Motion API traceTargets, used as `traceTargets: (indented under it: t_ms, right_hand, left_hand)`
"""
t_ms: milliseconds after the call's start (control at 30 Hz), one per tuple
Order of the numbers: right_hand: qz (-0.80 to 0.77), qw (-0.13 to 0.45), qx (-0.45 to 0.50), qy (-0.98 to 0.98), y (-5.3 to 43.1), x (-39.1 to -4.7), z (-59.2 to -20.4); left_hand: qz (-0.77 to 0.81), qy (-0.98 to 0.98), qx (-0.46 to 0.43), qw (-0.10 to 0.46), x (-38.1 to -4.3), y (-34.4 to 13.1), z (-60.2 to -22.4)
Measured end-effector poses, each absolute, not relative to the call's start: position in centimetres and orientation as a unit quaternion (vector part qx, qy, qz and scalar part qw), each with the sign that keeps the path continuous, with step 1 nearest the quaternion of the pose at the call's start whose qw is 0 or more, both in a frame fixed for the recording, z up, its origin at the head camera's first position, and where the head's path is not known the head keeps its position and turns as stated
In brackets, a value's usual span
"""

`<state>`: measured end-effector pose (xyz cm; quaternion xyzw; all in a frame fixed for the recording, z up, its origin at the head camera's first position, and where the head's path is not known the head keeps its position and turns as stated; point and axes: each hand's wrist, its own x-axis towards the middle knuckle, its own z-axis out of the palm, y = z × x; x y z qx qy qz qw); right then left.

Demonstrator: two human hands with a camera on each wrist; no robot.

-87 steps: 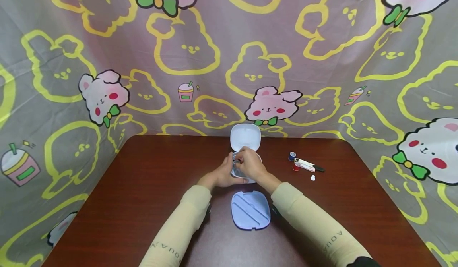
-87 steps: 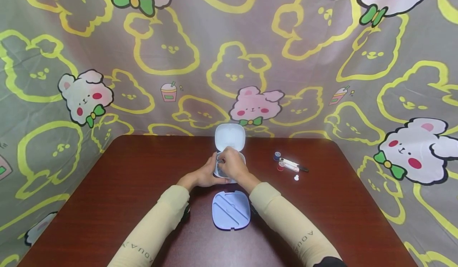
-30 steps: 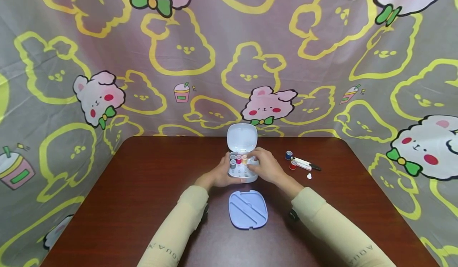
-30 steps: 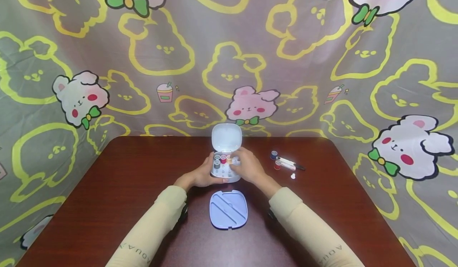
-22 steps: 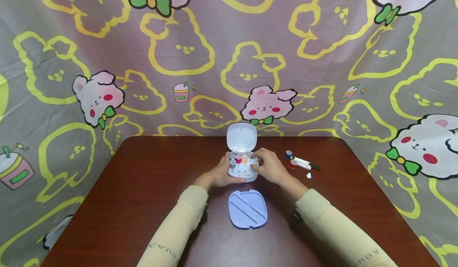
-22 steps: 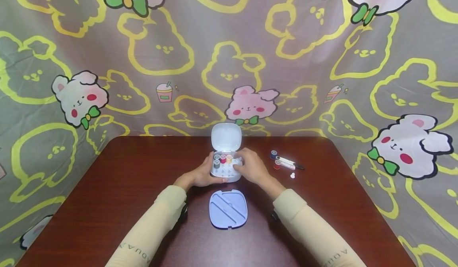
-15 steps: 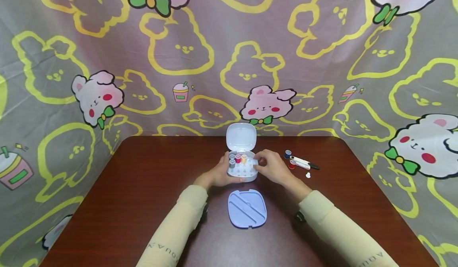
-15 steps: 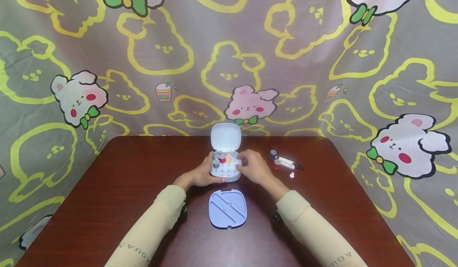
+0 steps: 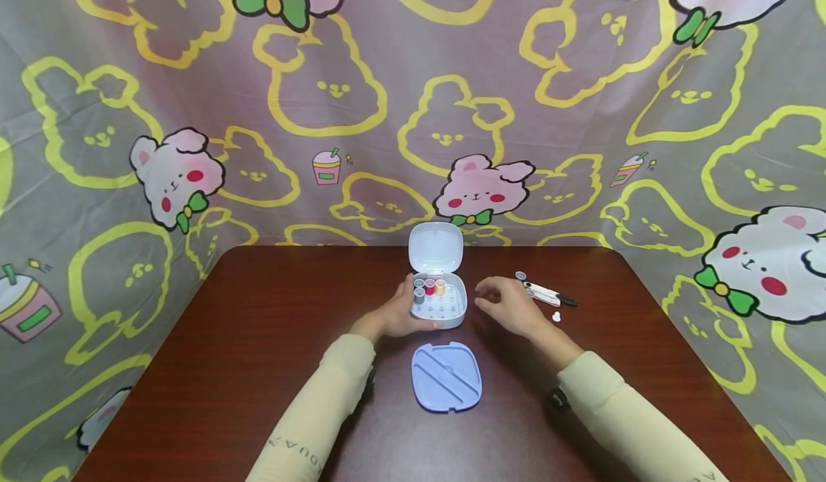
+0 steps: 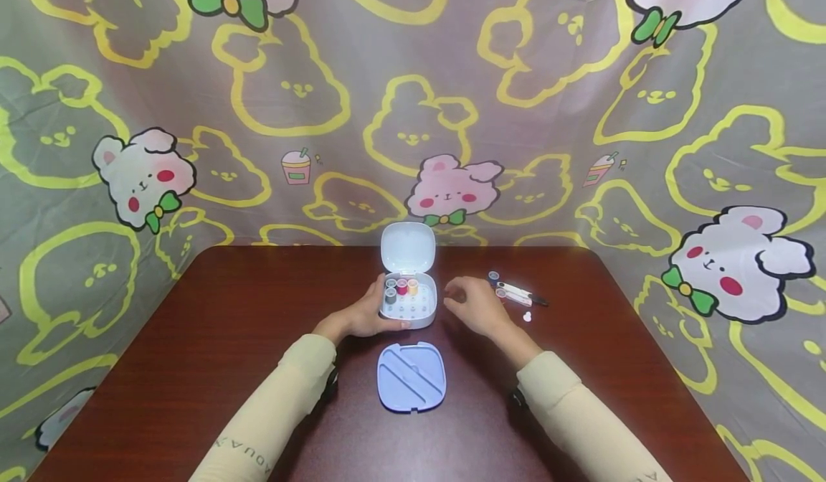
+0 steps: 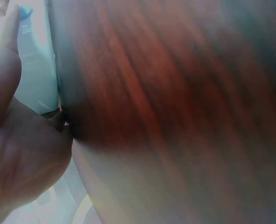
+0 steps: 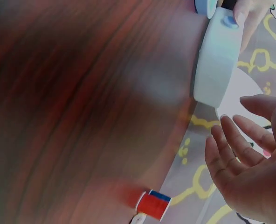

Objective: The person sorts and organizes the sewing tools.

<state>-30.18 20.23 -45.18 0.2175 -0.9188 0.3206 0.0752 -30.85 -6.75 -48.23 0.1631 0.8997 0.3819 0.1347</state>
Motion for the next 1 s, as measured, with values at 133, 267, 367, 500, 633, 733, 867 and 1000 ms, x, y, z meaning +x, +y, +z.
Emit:
traceTargets:
  t_ms: [133,267,367,500,633,733,867,1000]
  right_hand:
    - [0.318,0.084,0.212,-0.92,21.1,-30.0,-45.3]
    - [0.315,0.097,0.211,-0.92,22.1,-29.8,-45.5]
    - [0.311,0.103,0.209,-0.921,22.8,-29.7,-45.5]
    - [0.303,0.112,0.204,-0.924,23.7,-29.5,-45.4]
    - [0.282,0.125,0.196,-0.931,24.6,-29.1,-45.4]
    - [0.263,0.131,0.189,-0.937,25.4,-28.9,-45.4]
    - [0.248,0.138,0.171,-0.944,26.3,-28.7,-45.5]
    - [0.242,0.138,0.145,-0.949,27.3,-28.7,-45.4]
  left_hand:
    - [0.382,0.899,0.165,0.137,-30.8,-6.8,-48.3]
    - [0.38,0.9,0.158,0.143,-30.7,-6.8,-48.3]
    - [0.378,0.901,0.151,0.147,-30.7,-6.8,-48.2]
    - [0.376,0.903,0.148,0.147,-30.6,-6.7,-48.0]
    - [0.376,0.903,0.151,0.142,-30.7,-6.7,-48.1]
    - [0.378,0.902,0.15,0.143,-30.7,-6.7,-48.1]
    - [0.38,0.902,0.149,0.144,-30.7,-6.7,-48.2]
    - [0.376,0.903,0.145,0.146,-30.6,-6.7,-48.2]
